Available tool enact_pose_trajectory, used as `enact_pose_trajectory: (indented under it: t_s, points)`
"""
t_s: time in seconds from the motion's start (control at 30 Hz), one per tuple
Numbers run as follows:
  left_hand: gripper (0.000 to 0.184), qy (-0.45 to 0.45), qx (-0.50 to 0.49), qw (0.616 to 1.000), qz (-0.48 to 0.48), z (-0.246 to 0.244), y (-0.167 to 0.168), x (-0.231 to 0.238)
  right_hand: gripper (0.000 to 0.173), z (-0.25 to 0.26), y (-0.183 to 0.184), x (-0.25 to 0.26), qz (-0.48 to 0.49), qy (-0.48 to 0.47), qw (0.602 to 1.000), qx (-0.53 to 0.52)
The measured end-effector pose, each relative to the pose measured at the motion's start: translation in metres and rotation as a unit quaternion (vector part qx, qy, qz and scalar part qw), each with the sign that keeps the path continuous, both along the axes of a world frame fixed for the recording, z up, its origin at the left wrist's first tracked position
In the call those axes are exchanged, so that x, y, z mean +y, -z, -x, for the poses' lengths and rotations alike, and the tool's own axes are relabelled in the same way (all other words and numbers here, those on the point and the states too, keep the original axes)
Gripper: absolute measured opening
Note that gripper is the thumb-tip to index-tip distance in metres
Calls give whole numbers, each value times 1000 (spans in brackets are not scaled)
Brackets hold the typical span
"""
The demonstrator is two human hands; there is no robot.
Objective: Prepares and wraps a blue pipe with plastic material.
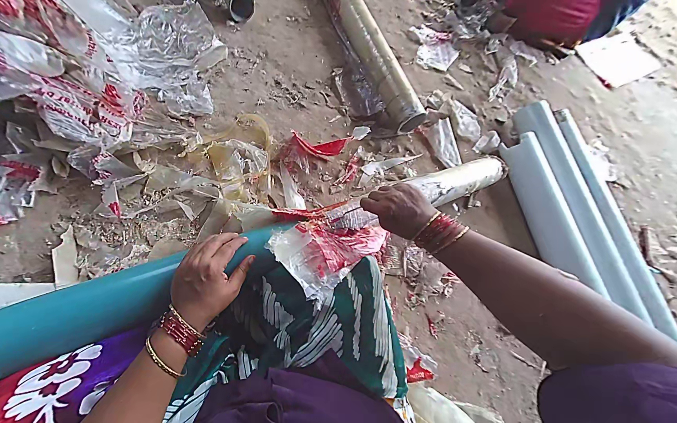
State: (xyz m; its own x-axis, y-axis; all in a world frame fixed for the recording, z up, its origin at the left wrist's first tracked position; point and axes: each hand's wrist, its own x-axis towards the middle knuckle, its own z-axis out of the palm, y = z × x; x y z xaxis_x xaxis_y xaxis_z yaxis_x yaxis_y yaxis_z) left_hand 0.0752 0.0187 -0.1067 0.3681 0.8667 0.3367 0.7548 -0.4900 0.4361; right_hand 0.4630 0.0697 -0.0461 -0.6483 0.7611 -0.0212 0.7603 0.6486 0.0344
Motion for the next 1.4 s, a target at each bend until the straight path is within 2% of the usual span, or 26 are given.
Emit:
enact_pose_trajectory:
  t_s: [0.1,0.27,0.37,0.5,0.6,0.7,0.77,0.87,0.9,0.93,1.03,1.13,1.2,1.27,1.33,1.4]
  points:
    - [52,2,0,1000,-3,0,1,1,10,-32,1,-3,-27,-21,999,-31]
    - [52,-3,1,1000,-14,0,3,0,11,-77,-13,-3,2,81,993,-91]
    - [52,-9,13,1000,-26,-3,4,-2,14,-40,-28,0,-63,30,998,0]
    - [50,-2,22,999,-36,-3,4,-3,10,30,-26,4,-23,-60,997,29]
    - [50,0,16,999,-37,0,5,-3,8,28,-4,8,-6,-80,996,36]
    - [50,0,18,999,-39,1,6,-3,9,-12,5,4,-16,-39,999,25]
    - [50,5,18,999,-39,0,5,-3,10,-45,-4,-4,10,15,999,-41]
    - [50,4,16,999,-41,-1,5,-3,7,-94,-21,-7,85,165,963,-195]
    - [50,2,17,999,-41,-1,5,-4,9,-106,-28,-8,90,208,949,-219]
    - [51,-2,19,999,-43,-2,5,-4,11,-114,-32,-9,62,218,954,-197]
    - [51,-11,30,998,-47,-5,6,-6,14,-75,-36,-10,-38,129,991,-24]
    - [51,-3,34,998,-49,-4,6,-5,13,-7,-22,-3,-31,-7,997,68]
    - [51,2,33,998,-46,-1,6,-5,13,18,-9,3,-11,-62,995,80]
    - [50,5,29,998,-47,0,5,-6,12,16,3,5,7,-61,996,71]
    - [50,5,27,999,-47,0,5,-6,10,-10,10,5,-2,-45,997,63]
    - [49,5,26,999,-47,-1,5,-5,8,-46,4,-1,14,1,1000,2]
